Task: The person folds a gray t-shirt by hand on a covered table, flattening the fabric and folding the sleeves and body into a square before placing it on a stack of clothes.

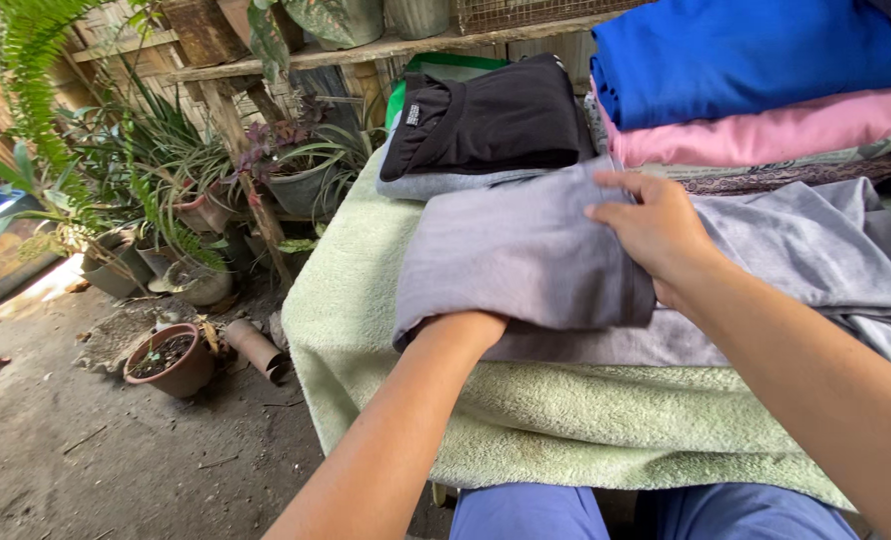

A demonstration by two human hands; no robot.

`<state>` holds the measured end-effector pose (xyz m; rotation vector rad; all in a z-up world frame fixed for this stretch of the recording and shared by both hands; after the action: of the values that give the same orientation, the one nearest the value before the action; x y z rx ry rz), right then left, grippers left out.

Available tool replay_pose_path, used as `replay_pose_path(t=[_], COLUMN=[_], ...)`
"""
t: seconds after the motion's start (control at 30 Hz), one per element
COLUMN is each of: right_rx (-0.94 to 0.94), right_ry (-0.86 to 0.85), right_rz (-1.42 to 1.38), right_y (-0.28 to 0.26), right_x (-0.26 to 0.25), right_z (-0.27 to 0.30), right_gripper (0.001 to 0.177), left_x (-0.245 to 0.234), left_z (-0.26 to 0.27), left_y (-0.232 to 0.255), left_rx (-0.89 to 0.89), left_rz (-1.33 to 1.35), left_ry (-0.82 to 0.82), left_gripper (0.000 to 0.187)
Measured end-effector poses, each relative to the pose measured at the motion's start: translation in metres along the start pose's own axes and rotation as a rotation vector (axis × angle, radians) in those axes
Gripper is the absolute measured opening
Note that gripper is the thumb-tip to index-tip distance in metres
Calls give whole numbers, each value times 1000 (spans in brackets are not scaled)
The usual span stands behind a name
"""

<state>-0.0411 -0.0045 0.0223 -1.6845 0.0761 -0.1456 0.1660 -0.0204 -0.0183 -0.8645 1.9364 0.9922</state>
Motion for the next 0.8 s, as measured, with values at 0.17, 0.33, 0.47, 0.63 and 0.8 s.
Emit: replay_pose_path(t=[0.17,0.33,0.47,0.63,0.8], right_rx=[213,-332,-690,-643,-506], right_ry=[-31,-22,37,-180,-130], right_rz=[310,960,1046,957,1060], right_y=[-7,-22,-17,30,27], right_x=[-10,-10,-15,10,-29], right_z=[16,25,23,-15,-74], right_gripper=[74,79,61,56,54], left_x=[8,9,13,13,8], left_z=[0,2,-1,3,7], left_y=[0,-2,2,6,6], left_rx=[-3,-13,-6,-20,-41], left_rz=[-13,-19,-20,-22,-32], left_ry=[19,41,33,29,33], left_gripper=[51,52,52,52,52])
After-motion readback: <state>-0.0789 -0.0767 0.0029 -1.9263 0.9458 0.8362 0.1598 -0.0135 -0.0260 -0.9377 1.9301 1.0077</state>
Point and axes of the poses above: each hand's wrist, its own z-axis away from the middle knuckle, its own x-axis out of the palm, y = z × x, the point moved 1 cm from there along -z, towards the middle knuckle, and after that the axes turned 5 degrees about -z, right-handed, at the moved point
